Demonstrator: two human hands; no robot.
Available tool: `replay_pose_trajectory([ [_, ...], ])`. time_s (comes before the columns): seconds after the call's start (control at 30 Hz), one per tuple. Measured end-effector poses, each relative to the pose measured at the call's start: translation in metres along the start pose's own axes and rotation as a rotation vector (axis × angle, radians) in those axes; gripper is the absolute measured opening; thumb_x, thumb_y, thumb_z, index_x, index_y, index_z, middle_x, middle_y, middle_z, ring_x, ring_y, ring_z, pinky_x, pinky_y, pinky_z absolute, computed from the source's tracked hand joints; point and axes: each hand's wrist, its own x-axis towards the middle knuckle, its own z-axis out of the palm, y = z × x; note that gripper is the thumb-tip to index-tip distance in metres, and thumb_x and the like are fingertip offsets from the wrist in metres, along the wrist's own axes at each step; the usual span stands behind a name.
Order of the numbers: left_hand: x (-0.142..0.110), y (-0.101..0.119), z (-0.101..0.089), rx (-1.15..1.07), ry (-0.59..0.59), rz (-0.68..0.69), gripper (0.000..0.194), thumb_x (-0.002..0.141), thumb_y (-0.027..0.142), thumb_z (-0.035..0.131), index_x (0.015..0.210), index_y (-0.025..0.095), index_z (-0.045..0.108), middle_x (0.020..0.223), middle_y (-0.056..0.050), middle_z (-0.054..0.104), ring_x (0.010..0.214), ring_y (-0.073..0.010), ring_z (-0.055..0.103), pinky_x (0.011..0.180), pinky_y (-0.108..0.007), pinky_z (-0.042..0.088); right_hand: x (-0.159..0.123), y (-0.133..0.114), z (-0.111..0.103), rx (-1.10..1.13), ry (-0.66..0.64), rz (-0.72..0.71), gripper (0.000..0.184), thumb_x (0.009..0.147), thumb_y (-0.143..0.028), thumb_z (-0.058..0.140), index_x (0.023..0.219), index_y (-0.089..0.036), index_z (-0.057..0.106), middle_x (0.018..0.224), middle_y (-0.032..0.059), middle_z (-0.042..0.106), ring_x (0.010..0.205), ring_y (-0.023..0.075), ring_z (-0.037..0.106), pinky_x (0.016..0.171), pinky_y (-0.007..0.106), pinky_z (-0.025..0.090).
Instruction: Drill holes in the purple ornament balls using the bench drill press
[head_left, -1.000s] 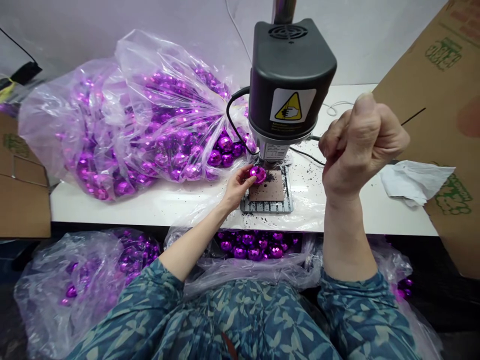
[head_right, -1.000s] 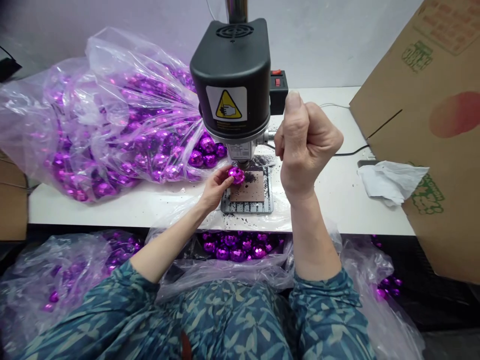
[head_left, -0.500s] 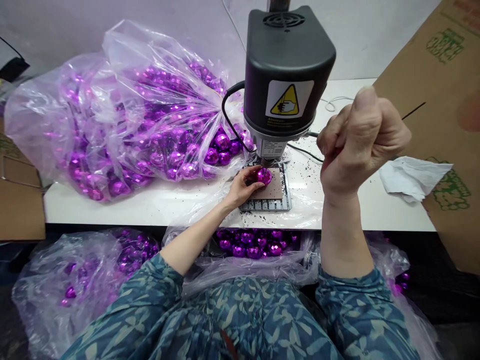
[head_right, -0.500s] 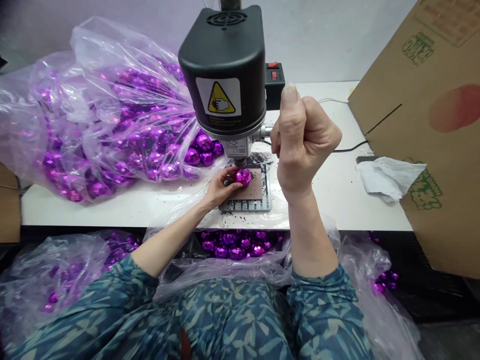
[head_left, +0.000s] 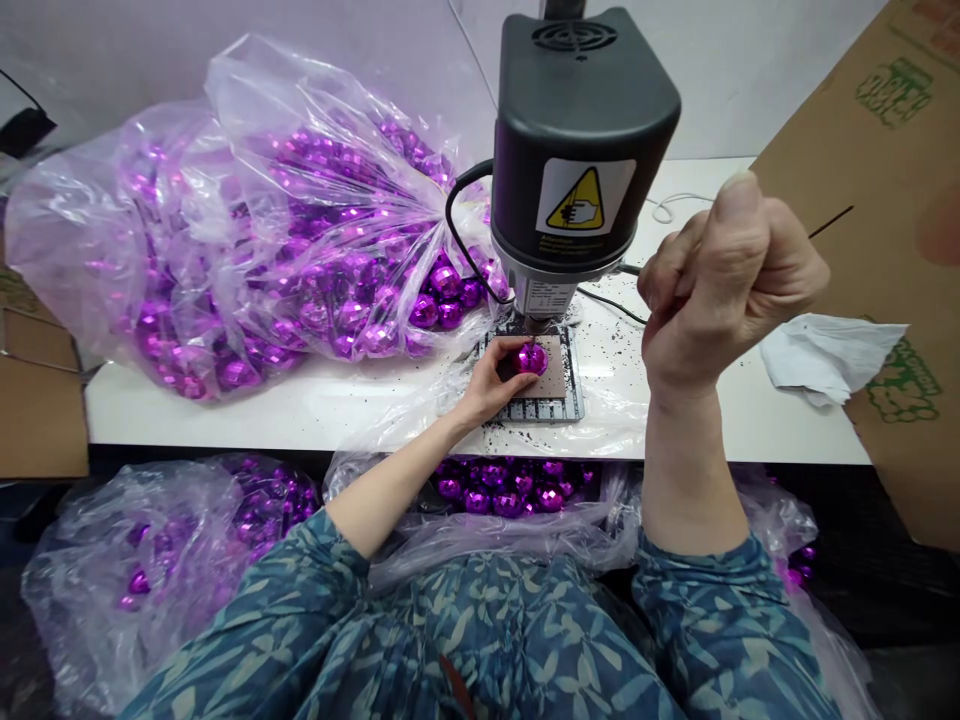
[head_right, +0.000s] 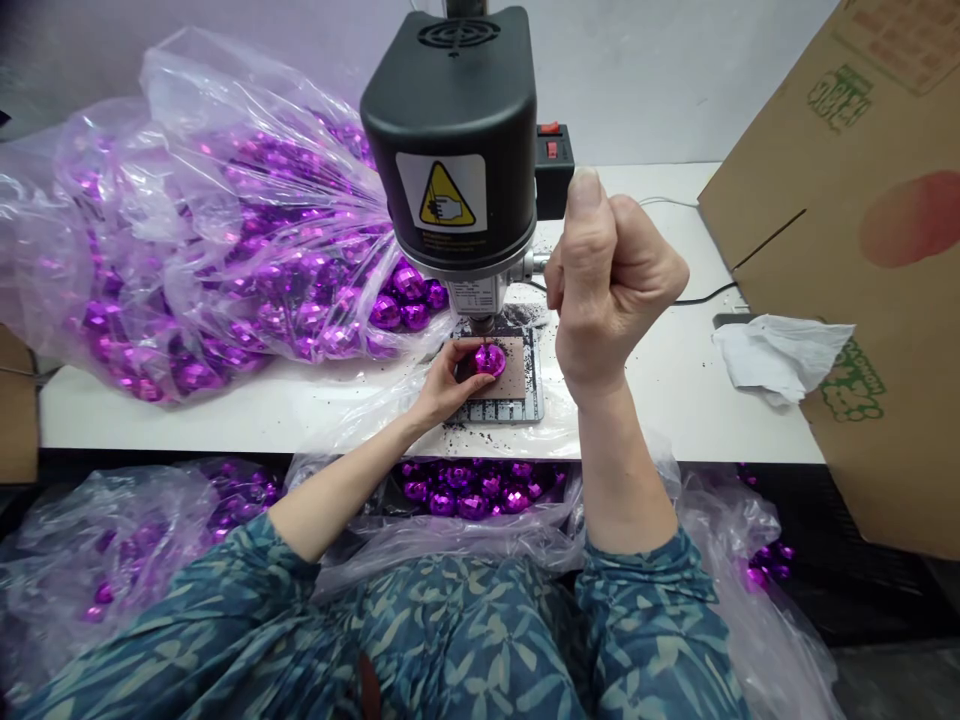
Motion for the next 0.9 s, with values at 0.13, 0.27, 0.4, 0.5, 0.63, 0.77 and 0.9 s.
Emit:
replay_pose_trajectory([
  [0.13,0.001,0.0,0.001,0.015,0.013,0.002,0.045,0.069,0.015,0.091,0.107,0.021,0.067,0.119,-0.008,0.068,0.118,-0.0262,0.064,0.114,-0.044,0.044,-0.006,0.0,0.0,0.043,0.033,-0.013,0.056,0.09,-0.053,0.059,0.054,-0.022,0.03,0.04,-0.0058,0.032,0.035,0.0062,0.029,0.042,0.031,0.022],
  [0.27,0.002,0.002,0.002,0.037,0.013,-0.012,0.042,0.07,0.013,0.089,0.105,0.021,0.067,0.115,-0.008,0.069,0.113,-0.0257,0.065,0.112,-0.044,0.046,-0.011,0.002,-0.001,0.078,0.033,-0.029,0.055,0.092,-0.047,0.06,0.053,-0.022,0.03,0.04,-0.0055,0.031,0.035,0.0062,0.027,0.041,0.033,0.021],
  [0.4,0.002,0.005,0.002,0.032,0.017,-0.056,0.044,0.069,0.013,0.09,0.106,0.021,0.067,0.116,-0.009,0.068,0.117,-0.0273,0.064,0.112,-0.045,0.046,-0.014,0.005,-0.002,0.094,0.042,-0.074,0.057,0.093,-0.045,0.058,0.054,-0.02,0.024,0.04,-0.0055,0.027,0.034,0.0046,0.027,0.039,0.03,0.02],
  [0.5,0.003,0.003,0.002,0.03,0.017,-0.055,0.045,0.069,0.014,0.09,0.107,0.021,0.066,0.118,-0.009,0.068,0.119,-0.0275,0.064,0.113,-0.045,0.046,-0.017,0.01,-0.003,0.065,0.043,-0.084,0.06,0.094,-0.046,0.056,0.057,-0.02,0.018,0.041,-0.0056,0.022,0.034,0.0036,0.028,0.038,0.026,0.02],
  [0.63,0.003,-0.002,-0.001,0.058,-0.002,-0.007,0.045,0.07,0.018,0.09,0.108,0.021,0.066,0.119,-0.009,0.069,0.117,-0.0268,0.065,0.113,-0.046,0.046,-0.023,0.02,-0.004,-0.009,0.092,-0.115,0.061,0.093,-0.051,0.054,0.062,-0.019,0.012,0.041,-0.0066,0.016,0.034,0.0028,0.024,0.036,0.023,0.022],
  [0.77,0.003,-0.006,-0.002,0.093,-0.019,0.048,0.043,0.074,0.022,0.088,0.109,0.022,0.065,0.119,-0.009,0.069,0.116,-0.0257,0.065,0.112,-0.046,0.048,-0.027,0.028,-0.004,0.068,0.145,-0.185,0.06,0.092,-0.044,0.058,0.061,-0.018,0.013,0.042,-0.0071,0.01,0.034,0.0011,0.022,0.037,0.021,0.022],
  [0.9,0.002,-0.006,-0.001,0.083,-0.008,0.041,0.043,0.074,0.024,0.089,0.109,0.023,0.065,0.12,-0.009,0.069,0.117,-0.0257,0.065,0.113,-0.046,0.047,-0.032,0.034,-0.007,0.13,0.133,-0.267,0.059,0.09,-0.033,0.059,0.061,-0.017,0.01,0.042,-0.0071,0.012,0.033,0.0002,0.021,0.037,0.021,0.021],
])
